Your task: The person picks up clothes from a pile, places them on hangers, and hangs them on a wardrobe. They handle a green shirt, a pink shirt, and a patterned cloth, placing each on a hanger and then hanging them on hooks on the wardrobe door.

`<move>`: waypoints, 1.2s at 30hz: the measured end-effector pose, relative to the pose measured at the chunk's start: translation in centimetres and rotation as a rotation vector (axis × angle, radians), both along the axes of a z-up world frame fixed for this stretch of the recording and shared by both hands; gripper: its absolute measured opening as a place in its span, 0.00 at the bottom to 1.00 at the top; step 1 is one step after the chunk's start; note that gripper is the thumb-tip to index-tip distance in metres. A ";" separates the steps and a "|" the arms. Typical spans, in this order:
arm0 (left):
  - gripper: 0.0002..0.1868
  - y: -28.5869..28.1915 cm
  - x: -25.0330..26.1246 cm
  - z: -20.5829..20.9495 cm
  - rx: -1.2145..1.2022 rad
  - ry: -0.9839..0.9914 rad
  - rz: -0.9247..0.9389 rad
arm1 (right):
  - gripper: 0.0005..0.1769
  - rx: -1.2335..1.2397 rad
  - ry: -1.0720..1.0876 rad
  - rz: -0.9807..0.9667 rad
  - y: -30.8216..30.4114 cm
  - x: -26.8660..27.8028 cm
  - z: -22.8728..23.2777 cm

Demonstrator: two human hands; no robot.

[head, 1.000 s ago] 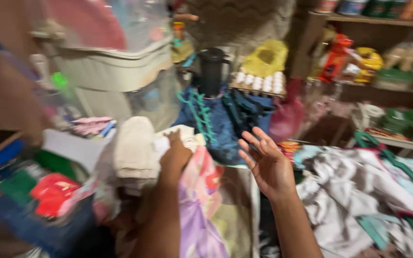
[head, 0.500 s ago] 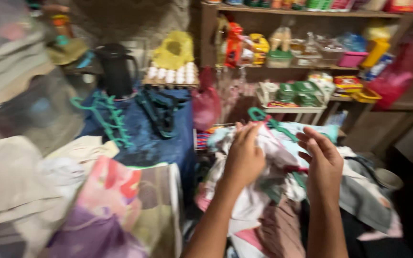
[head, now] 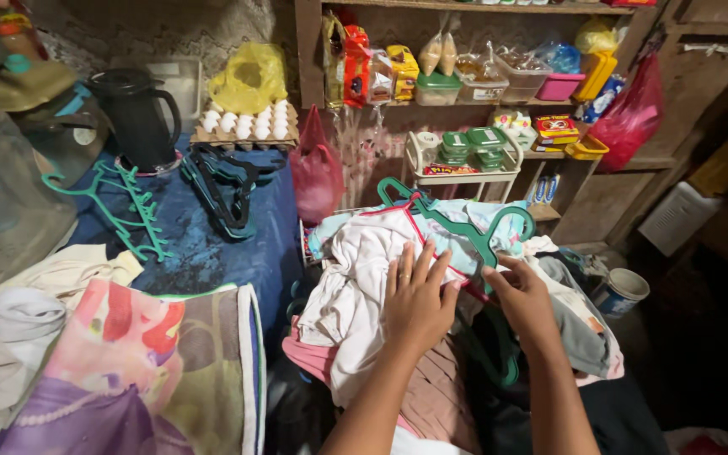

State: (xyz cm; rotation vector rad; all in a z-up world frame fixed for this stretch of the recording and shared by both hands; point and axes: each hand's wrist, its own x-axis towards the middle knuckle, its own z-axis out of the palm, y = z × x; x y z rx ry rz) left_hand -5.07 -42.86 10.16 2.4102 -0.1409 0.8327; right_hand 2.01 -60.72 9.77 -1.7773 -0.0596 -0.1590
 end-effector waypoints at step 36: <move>0.23 14.3 1.6 7.0 -1.450 -0.165 -0.403 | 0.17 0.340 -0.185 0.371 3.8 -4.1 10.0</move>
